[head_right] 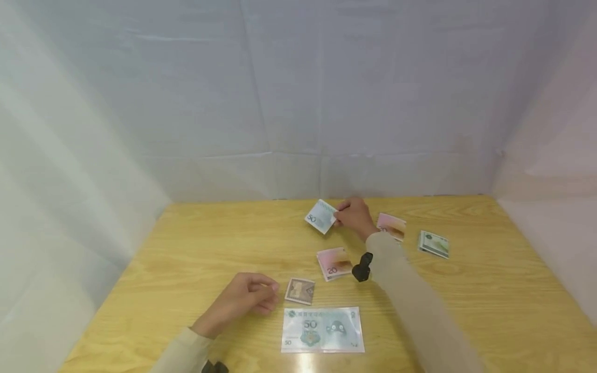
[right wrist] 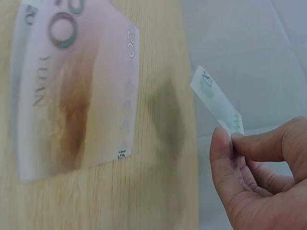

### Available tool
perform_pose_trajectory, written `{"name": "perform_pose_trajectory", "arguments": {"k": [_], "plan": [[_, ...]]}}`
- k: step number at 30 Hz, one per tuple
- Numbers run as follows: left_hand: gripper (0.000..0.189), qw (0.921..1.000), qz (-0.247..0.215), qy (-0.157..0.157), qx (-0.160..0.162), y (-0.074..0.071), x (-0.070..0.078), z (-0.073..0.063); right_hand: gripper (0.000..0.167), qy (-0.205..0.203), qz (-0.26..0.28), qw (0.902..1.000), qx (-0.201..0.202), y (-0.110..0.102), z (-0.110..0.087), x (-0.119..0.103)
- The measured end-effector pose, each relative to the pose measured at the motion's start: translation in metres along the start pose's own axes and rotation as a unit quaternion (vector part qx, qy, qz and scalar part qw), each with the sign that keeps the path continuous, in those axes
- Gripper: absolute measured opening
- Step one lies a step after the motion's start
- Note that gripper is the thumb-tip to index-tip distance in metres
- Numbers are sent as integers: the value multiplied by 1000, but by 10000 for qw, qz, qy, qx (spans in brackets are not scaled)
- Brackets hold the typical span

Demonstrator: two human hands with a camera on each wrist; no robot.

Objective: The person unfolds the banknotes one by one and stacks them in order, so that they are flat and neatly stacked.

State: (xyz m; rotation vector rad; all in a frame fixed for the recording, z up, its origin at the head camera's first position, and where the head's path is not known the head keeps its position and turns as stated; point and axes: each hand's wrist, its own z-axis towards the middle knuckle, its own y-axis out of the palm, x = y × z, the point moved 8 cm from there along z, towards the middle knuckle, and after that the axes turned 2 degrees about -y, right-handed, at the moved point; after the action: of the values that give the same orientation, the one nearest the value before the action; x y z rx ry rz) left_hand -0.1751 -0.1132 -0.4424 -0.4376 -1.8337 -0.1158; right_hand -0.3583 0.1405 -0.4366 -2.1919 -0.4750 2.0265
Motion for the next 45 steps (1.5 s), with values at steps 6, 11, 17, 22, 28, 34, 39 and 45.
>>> {"name": "perform_pose_trajectory", "arguments": {"k": [6, 11, 17, 22, 28, 34, 39, 45], "plan": [[29, 10000, -78, 54, 1, 1, 0, 2, 22, -76, 69, 9997, -229, -6, -26, -14], [28, 9996, -184, 117, 155, 3, 3, 5, 18, -190, 73, 9986, -478, -1, -49, -26], [37, 9971, -481, 387, 450, 7, 13, 9, 14, -424, -156, 9967, -673, 9, -75, -32], [43, 9939, -779, 542, 553, 8, 19, 10, 13, -304, -85, 9958, -864, 21, -94, -29], [49, 9924, -1114, 398, 336, 11, 17, 13, 13, -334, 122, 9932, -1108, 32, -111, -24], [48, 9894, -1428, 212, -165, 22, 13, 14, 15, -419, 82, 9909, -1274, 38, -125, -21], [45, 9860, -1594, 113, -471, 32, 11, 14, 16, -512, 183, 9878, -1462, 43, -131, -17], [39, 9884, -1493, 96, -271, 36, 12, 13, 18, -426, 293, 9886, -1411, 46, -136, -10]]}}
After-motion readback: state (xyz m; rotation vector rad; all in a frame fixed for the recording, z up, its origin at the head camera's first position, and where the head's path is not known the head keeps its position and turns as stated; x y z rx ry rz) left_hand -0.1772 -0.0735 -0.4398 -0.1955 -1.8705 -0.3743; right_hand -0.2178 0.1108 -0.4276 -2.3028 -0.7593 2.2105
